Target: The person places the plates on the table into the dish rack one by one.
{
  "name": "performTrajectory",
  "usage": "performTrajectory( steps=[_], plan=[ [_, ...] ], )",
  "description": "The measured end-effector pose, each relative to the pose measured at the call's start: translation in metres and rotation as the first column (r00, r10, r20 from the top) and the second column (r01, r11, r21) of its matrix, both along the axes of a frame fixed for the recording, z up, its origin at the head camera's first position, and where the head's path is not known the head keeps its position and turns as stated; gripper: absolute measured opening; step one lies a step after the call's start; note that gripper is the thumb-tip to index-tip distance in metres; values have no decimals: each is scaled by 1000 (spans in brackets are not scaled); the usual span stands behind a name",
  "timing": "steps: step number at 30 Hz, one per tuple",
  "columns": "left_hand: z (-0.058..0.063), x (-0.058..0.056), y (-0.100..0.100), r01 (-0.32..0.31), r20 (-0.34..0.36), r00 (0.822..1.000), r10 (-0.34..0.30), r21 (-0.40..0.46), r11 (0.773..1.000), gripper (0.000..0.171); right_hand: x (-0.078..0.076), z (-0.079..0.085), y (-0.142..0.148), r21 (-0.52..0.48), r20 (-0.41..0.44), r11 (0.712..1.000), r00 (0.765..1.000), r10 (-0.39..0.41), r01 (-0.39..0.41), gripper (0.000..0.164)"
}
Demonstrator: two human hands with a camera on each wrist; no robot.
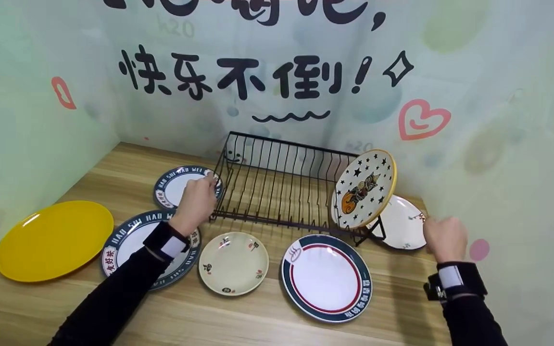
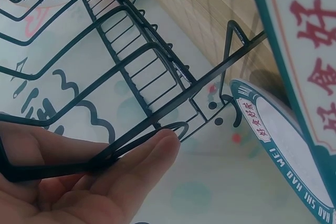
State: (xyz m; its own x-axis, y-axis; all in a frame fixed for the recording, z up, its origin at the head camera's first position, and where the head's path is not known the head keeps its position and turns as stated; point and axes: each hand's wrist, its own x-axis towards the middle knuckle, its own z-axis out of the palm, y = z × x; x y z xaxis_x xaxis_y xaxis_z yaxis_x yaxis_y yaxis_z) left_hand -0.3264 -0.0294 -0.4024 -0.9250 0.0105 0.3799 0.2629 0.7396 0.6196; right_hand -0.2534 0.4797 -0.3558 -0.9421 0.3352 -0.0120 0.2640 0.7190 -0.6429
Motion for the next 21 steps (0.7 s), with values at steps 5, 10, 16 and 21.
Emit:
performTrajectory(
  steps=[5, 10, 16, 21],
  plan=[
    [1, 0, 0, -1, -8, 1000, 1, -4, 1000, 44, 3, -21, 5, -520, 133, 852, 991, 12, 59, 32],
    [1, -1, -1, 2, -17, 1000, -2, -13, 1000, 44, -1, -35, 7, -794, 256, 581, 965, 53, 179, 31],
    [0, -1, -1, -5, -34, 999, 4, -27, 1000, 40, -7, -50, 8, -917, 336, 244, 941, 48, 315, 31],
    [1, 0, 0, 1, -20, 1000, -1, -16, 1000, 36, -8, -58, 12, -914, 355, 203, 935, -15, 351, 25]
  ],
)
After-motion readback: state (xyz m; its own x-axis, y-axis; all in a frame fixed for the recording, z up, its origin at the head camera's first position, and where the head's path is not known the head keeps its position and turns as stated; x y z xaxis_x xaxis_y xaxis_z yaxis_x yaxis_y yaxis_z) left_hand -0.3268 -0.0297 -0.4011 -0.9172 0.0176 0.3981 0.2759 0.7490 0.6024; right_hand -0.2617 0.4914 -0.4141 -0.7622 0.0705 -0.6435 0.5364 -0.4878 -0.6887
